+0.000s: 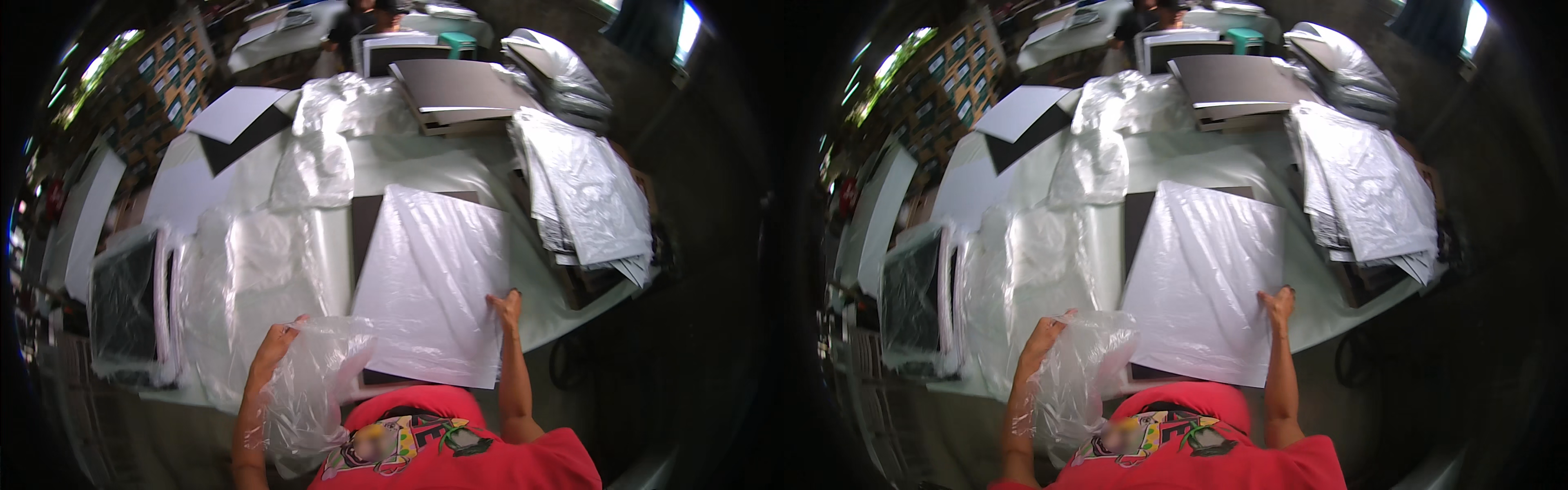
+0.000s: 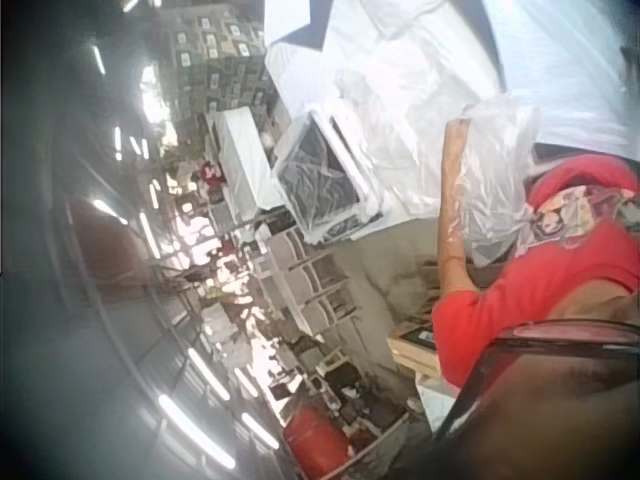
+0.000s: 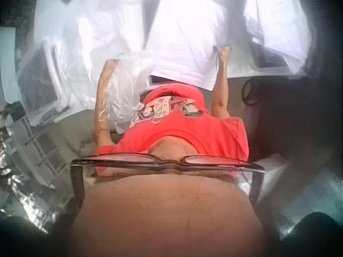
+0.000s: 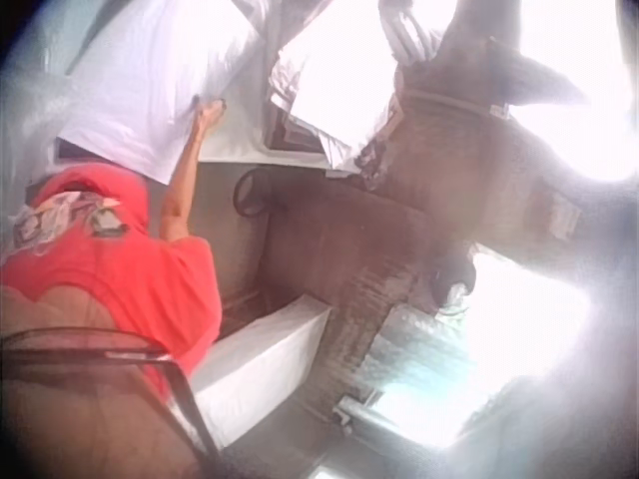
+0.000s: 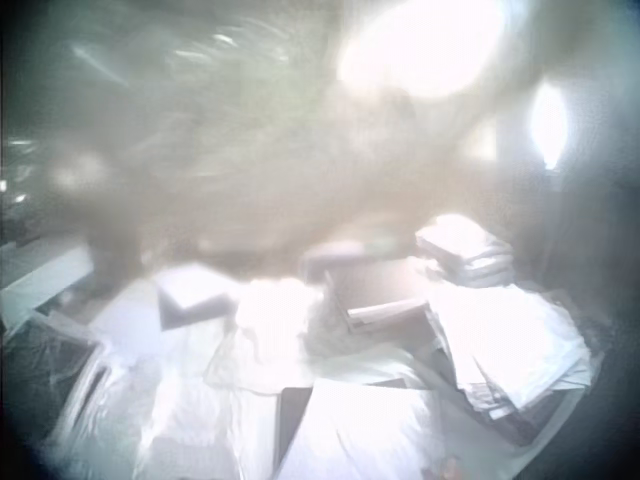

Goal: The person places paper boards into individual clear plastic bags by hand and stacks the packaged boards on a table.

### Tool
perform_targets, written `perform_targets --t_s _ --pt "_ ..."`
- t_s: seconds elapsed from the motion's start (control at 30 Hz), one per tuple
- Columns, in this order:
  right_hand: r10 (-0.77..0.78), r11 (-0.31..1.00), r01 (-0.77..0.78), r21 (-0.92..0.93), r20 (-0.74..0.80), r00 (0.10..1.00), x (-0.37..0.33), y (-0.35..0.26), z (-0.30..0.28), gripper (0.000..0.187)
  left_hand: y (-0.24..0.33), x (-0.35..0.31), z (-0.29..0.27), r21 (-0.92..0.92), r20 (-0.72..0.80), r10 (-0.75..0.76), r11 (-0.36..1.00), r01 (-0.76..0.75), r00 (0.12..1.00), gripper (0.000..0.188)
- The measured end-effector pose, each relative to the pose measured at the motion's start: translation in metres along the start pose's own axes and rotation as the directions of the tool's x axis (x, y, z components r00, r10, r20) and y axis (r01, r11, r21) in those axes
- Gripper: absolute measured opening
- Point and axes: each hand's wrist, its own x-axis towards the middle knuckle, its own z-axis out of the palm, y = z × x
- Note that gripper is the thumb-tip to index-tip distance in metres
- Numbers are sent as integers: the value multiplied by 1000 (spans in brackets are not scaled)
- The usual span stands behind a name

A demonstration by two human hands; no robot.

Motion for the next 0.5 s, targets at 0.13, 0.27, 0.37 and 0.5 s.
perform_targets --t_s 0.13,0.27,0.37,0.5 --pt "-104 994 110 8 -266 958 -24 -65 -21 41 -37 65 26 44 25 140 989 -141 990 38" --pt "-112 914 155 376 -134 985 -4 -97 -96 36 -41 91 43 56 33 208 976 -209 978 38" --pt "-356 862 494 110 -563 746 61 -73 -153 27 6 90 58 33 98 64 997 -68 993 40" --pt "-130 904 261 338 -365 922 176 -61 -291 18 29 98 61 -82 278 20 997 3 960 43"
